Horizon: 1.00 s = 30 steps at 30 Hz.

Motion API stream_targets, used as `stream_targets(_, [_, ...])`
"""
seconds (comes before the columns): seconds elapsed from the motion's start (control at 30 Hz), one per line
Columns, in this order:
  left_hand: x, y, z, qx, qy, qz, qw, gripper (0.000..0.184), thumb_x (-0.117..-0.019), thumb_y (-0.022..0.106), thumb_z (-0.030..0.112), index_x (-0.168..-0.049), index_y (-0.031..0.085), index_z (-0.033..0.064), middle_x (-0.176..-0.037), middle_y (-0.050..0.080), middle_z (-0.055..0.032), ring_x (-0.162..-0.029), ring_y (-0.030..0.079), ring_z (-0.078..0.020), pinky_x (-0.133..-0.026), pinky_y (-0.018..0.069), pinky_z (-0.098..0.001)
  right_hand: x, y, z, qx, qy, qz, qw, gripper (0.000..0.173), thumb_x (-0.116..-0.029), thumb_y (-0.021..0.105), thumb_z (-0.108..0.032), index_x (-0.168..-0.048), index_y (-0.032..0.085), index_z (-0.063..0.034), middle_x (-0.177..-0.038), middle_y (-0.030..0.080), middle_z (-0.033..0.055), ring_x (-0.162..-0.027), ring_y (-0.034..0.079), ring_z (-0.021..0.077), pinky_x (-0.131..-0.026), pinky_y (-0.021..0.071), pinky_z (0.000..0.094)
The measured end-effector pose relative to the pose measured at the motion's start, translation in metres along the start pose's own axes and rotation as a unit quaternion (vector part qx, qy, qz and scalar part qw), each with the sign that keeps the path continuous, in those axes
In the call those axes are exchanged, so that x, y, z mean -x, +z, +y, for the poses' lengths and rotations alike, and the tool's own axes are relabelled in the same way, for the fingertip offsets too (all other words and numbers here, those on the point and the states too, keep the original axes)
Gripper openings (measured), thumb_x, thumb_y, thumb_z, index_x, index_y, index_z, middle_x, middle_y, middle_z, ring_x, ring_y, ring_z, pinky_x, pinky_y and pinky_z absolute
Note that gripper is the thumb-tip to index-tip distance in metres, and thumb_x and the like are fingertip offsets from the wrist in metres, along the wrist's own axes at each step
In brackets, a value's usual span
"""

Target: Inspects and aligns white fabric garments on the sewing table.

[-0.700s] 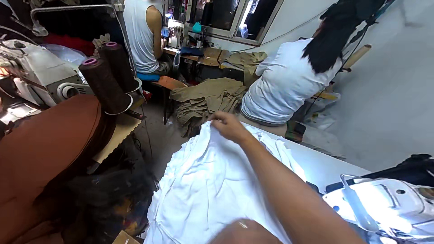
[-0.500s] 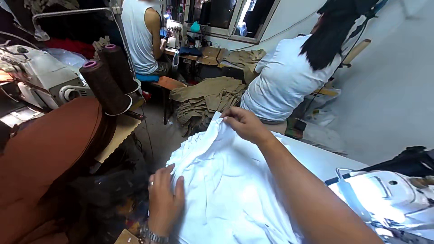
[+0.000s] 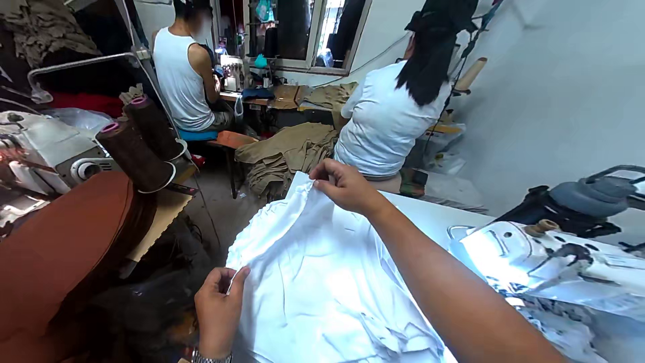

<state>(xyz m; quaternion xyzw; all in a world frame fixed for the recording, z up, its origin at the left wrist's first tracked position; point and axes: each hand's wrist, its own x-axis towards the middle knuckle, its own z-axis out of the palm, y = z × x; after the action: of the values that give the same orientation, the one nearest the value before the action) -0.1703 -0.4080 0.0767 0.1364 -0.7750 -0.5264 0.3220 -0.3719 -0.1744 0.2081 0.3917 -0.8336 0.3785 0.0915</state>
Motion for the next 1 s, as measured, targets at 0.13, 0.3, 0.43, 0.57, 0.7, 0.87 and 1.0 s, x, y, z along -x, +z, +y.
stream_targets(0.13, [0.001, -0.001, 0.003, -0.023, 0.038, -0.013, 0.999, 0.017, -0.0927, 0.07, 0.022, -0.095, 0.075, 0.0065, -0.08, 0.07, 0.0036, -0.067, 0.062, 0.004, -0.063, 0.0515, -0.0132, 0.009, -0.007, 0.002, 0.008, -0.031, -0.013, 0.999, 0.011, -0.0915, 0.063, 0.003, -0.102, 0.067, 0.0042, -0.093, 0.064, 0.0112, -0.079, 0.058, 0.0121, -0.073, 0.0495, 0.0276])
stream_targets(0.3, [-0.001, -0.003, 0.026, -0.205, 0.122, -0.015, 0.971, 0.019, -0.0984, 0.065, 0.014, -0.105, 0.077, 0.0018, -0.094, 0.075, -0.014, -0.085, 0.074, -0.0272, -0.078, 0.0592, -0.0496, 0.018, -0.01, 0.008, 0.089, -0.095, 0.01, 0.991, 0.01, -0.0914, 0.069, -0.002, -0.097, 0.075, 0.0028, -0.092, 0.068, 0.0158, -0.087, 0.064, 0.0239, -0.082, 0.0536, 0.0372])
stream_targets(0.43, [-0.001, 0.002, 0.041, -0.22, 0.145, -0.008, 0.965, 0.014, -0.0959, 0.064, 0.004, -0.101, 0.076, -0.0023, -0.092, 0.072, -0.0179, -0.084, 0.072, -0.0313, -0.077, 0.0589, -0.0486, 0.028, -0.014, 0.002, 0.121, -0.117, 0.058, 0.984, 0.013, -0.0923, 0.067, 0.0, -0.098, 0.078, 0.0012, -0.089, 0.068, 0.0152, -0.084, 0.065, 0.0243, -0.08, 0.0542, 0.0371])
stream_targets(0.57, [0.007, 0.007, 0.058, -0.147, 0.144, 0.009, 0.978, 0.019, -0.0983, 0.059, 0.012, -0.102, 0.073, -0.001, -0.087, 0.072, -0.0107, -0.074, 0.068, -0.0126, -0.07, 0.0562, -0.0286, 0.05, -0.027, -0.01, 0.139, -0.1, 0.136, 0.976, 0.016, -0.0948, 0.063, -0.001, -0.102, 0.078, 0.0012, -0.088, 0.067, 0.0148, -0.081, 0.064, 0.0215, -0.077, 0.0537, 0.0332])
stream_targets(0.7, [0.014, 0.004, 0.075, -0.072, 0.191, -0.022, 0.979, 0.019, -0.096, 0.061, 0.018, -0.099, 0.074, 0.0032, -0.083, 0.069, 0.0004, -0.068, 0.059, 0.0071, -0.064, 0.0488, -0.0081, 0.086, -0.044, -0.01, 0.142, -0.104, 0.216, 0.96, 0.016, -0.094, 0.062, -0.001, -0.101, 0.076, 0.0034, -0.092, 0.072, 0.0147, -0.088, 0.068, 0.0176, -0.085, 0.0551, 0.0284])
stream_targets(0.87, [0.017, -0.004, 0.104, 0.116, 0.343, -0.23, 0.903, 0.014, -0.1031, 0.058, 0.017, -0.104, 0.071, 0.0121, -0.101, 0.069, 0.0036, -0.094, 0.065, -0.0012, -0.083, 0.0564, -0.0178, 0.129, -0.064, -0.024, 0.015, -0.041, 0.319, 0.947, 0.011, -0.095, 0.064, -0.004, -0.1, 0.073, 0.0018, -0.098, 0.071, 0.0006, -0.084, 0.062, -0.0046, -0.077, 0.0517, 0.0121])
stream_targets(1.0, [0.017, 0.021, 0.126, 0.204, 0.442, -0.397, 0.778, 0.018, -0.1055, 0.054, 0.013, -0.104, 0.071, 0.0088, -0.104, 0.071, -0.0025, -0.095, 0.062, -0.0089, -0.086, 0.0493, -0.022, 0.147, -0.07, -0.013, -0.24, -0.101, 0.308, 0.915, 0.021, -0.0993, 0.061, -0.006, -0.104, 0.076, -0.0206, -0.096, 0.075, -0.0111, -0.077, 0.067, -0.0021, -0.069, 0.0581, 0.017])
